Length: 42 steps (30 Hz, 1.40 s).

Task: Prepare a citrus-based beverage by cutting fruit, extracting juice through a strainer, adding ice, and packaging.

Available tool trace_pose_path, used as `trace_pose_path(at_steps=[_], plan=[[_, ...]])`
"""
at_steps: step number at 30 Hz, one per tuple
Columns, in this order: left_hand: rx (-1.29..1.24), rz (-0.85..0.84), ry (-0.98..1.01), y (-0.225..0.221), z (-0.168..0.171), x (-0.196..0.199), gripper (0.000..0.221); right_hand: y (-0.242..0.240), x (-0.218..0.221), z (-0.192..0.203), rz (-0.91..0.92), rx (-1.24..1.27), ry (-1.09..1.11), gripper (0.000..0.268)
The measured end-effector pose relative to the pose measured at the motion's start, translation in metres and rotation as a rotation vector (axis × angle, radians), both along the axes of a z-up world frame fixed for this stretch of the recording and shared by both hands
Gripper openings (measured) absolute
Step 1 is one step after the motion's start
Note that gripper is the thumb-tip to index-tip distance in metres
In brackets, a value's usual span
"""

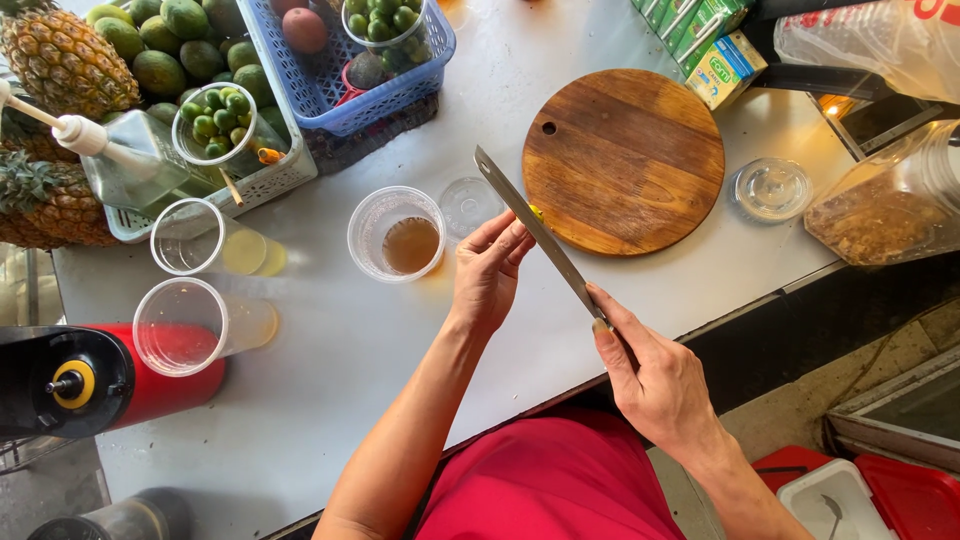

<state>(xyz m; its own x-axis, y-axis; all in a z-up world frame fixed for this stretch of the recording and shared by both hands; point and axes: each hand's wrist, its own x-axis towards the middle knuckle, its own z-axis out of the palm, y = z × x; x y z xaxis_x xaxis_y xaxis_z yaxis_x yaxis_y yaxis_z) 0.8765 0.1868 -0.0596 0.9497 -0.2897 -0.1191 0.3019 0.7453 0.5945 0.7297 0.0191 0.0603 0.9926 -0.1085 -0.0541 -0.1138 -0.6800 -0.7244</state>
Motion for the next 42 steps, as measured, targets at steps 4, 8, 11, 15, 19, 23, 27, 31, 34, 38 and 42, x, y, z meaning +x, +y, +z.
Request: trace_pose_path(at_steps=[4,8,11,15,19,23,27,31,34,38,42], plan=[[0.031,0.003,-0.005,0.002,0.005,0.000,0.034,-0.002,-0.002,-0.006,0.035,0.005,-0.107,0.047],[0.070,-0.004,-0.049,-0.002,0.004,-0.005,0.034,0.000,0.003,0.002,0.003,0.011,-0.020,0.048],[0.078,0.014,-0.063,0.002,0.009,-0.003,0.034,-0.001,0.001,0.001,-0.002,0.020,0.018,0.049],[0.138,0.016,-0.097,0.004,0.016,-0.003,0.032,-0.003,0.002,-0.005,-0.014,0.024,0.067,0.049],[0.205,0.003,-0.102,0.002,0.013,-0.005,0.031,-0.003,0.009,-0.007,-0.005,0.033,0.043,0.049],[0.195,0.033,-0.121,0.008,0.013,0.000,0.031,-0.005,0.008,-0.012,0.044,0.061,-0.053,0.047],[0.287,-0.029,-0.232,0.008,-0.004,-0.012,0.032,-0.009,0.024,-0.033,-0.002,0.047,0.056,0.047],[0.287,-0.061,-0.081,0.006,-0.007,-0.014,0.034,-0.019,0.034,-0.044,-0.051,0.124,0.157,0.048],[0.479,-0.051,-0.072,-0.001,-0.042,-0.018,0.033,-0.034,0.029,-0.067,-0.129,0.360,0.304,0.050],[1.223,0.124,-0.574,0.011,-0.065,-0.018,0.029,-0.036,0.040,-0.098,-0.183,0.620,0.351,0.050],[1.232,0.110,-0.646,0.030,0.034,-0.028,0.035,-0.040,0.049,-0.112,-0.212,0.606,0.352,0.048]])
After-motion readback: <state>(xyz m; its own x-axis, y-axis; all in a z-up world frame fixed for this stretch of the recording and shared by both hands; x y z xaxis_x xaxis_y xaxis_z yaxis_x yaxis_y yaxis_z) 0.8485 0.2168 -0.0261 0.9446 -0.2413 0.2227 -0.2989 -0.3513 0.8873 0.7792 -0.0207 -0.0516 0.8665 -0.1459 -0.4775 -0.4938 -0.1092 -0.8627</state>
